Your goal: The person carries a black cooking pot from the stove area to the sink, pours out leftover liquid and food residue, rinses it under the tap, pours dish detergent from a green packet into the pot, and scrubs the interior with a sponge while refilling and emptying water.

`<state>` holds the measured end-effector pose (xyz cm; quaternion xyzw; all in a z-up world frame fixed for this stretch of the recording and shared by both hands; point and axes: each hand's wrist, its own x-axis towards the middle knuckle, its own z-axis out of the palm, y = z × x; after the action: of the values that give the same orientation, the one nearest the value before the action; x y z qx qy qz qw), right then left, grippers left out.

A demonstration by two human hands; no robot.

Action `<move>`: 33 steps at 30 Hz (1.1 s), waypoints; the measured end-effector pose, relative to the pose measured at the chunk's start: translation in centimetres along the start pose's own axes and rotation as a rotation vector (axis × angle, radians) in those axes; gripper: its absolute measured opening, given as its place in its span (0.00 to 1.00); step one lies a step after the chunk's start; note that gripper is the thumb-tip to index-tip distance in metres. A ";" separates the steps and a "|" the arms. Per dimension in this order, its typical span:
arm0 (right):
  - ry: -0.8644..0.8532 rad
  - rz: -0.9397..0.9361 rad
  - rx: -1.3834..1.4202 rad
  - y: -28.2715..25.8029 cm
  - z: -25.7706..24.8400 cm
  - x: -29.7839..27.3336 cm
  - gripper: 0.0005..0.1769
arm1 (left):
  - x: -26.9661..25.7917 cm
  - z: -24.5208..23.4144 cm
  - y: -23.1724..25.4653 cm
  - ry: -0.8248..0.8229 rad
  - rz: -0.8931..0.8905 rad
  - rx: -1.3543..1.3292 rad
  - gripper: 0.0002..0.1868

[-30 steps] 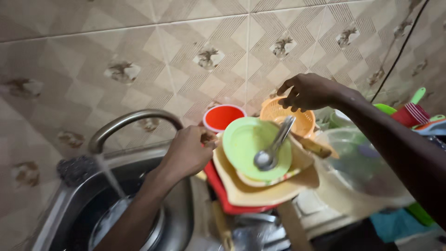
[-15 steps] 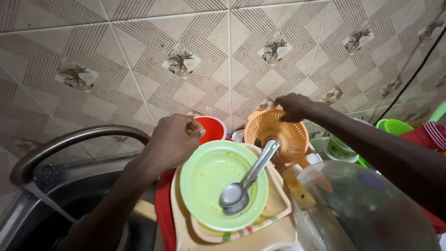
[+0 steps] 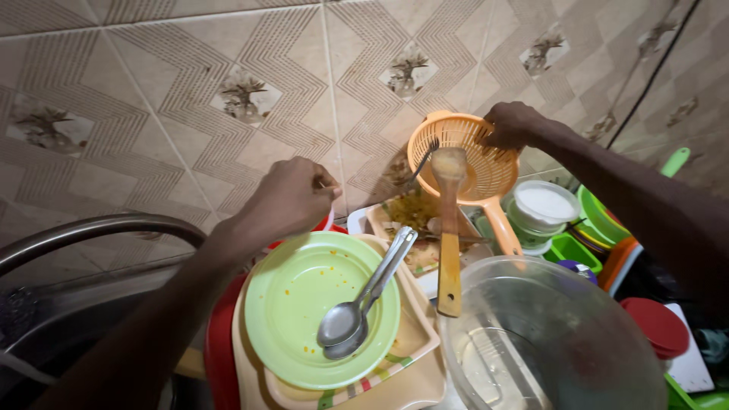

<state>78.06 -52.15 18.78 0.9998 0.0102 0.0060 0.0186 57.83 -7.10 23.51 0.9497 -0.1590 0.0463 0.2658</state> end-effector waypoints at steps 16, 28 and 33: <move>-0.088 0.037 0.124 -3.2 2.5 -7.1 0.19 | 20.6 18.1 -2.2 -0.403 0.606 0.357 0.23; -0.152 0.105 0.424 -4.7 2.0 -10.7 0.17 | 20.2 19.3 -3.8 -0.287 0.606 0.219 0.17; -0.162 0.114 0.413 -5.4 1.9 -10.8 0.18 | 21.5 16.9 -4.1 -0.392 0.454 0.331 0.18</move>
<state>67.14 -47.08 16.58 0.9785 -0.0470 -0.0757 -0.1861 79.60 -18.52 10.74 0.9111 -0.4049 -0.0541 0.0554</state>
